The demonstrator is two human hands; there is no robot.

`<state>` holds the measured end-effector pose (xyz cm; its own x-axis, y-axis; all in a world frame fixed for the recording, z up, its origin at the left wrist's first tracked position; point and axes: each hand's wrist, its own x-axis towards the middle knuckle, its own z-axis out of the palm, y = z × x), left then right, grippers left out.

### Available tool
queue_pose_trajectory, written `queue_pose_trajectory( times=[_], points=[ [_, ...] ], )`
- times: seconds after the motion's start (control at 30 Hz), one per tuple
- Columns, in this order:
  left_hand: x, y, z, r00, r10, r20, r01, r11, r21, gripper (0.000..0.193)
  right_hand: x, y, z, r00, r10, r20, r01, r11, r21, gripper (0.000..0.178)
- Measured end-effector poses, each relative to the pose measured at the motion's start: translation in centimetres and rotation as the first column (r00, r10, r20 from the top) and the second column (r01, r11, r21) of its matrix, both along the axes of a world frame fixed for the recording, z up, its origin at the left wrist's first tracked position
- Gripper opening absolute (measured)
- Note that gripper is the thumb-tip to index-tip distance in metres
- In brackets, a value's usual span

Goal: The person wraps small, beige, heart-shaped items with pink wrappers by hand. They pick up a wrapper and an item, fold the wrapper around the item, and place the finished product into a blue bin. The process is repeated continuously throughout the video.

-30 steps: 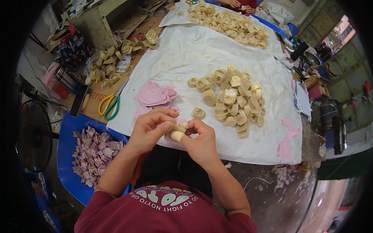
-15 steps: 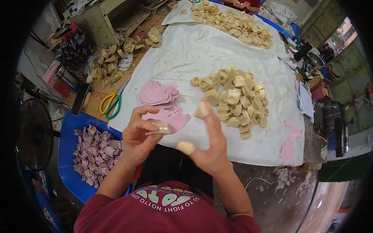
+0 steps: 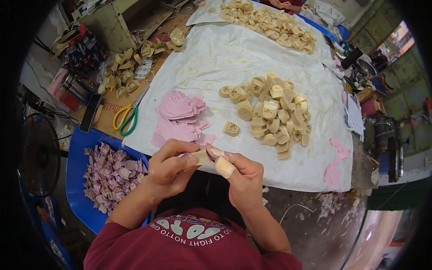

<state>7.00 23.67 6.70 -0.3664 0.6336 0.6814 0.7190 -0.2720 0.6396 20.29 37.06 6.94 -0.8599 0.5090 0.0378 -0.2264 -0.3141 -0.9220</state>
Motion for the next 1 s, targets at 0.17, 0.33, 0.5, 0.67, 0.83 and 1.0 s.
queue_pose_trajectory(
  times=[0.17, 0.33, 0.5, 0.67, 0.83, 1.0],
  points=[
    [0.3, 0.6, -0.3, 0.988, 0.095, -0.125, -0.099, 0.995, -0.026, 0.032, -0.7, -0.5, 0.3, 0.995, -0.062, 0.082, 0.039, 0.965, 0.259, 0.029],
    [0.3, 1.0, -2.3, 0.991, 0.131, 0.025, -0.131, 0.991, -0.010, 0.028, -1.3, -0.7, -0.1, 0.982, -0.131, 0.134, 0.020, 0.785, 0.620, 0.030],
    [0.5, 1.5, -1.6, 0.980, 0.109, 0.165, -0.117, 0.992, 0.039, 0.019, -2.1, -0.1, -1.3, 0.972, -0.201, -0.120, 0.219, 0.593, 0.775, 0.029],
    [0.3, 1.2, -2.9, 0.803, -0.071, 0.592, 0.075, 0.997, 0.018, 0.017, -3.0, 1.2, -1.0, 0.984, -0.099, -0.149, 0.178, 0.453, 0.874, 0.030],
    [-0.4, 1.2, -2.2, 0.934, 0.027, 0.357, 0.015, 0.993, -0.115, 0.013, -3.0, 1.4, -1.8, 0.990, -0.077, -0.120, 0.142, 0.508, 0.849, 0.028],
    [-0.3, 1.6, -2.4, 0.906, 0.034, 0.423, 0.001, 0.997, -0.083, 0.012, -3.2, 1.7, -1.9, 0.998, -0.031, -0.060, 0.065, 0.684, 0.726, 0.021]
  ],
)
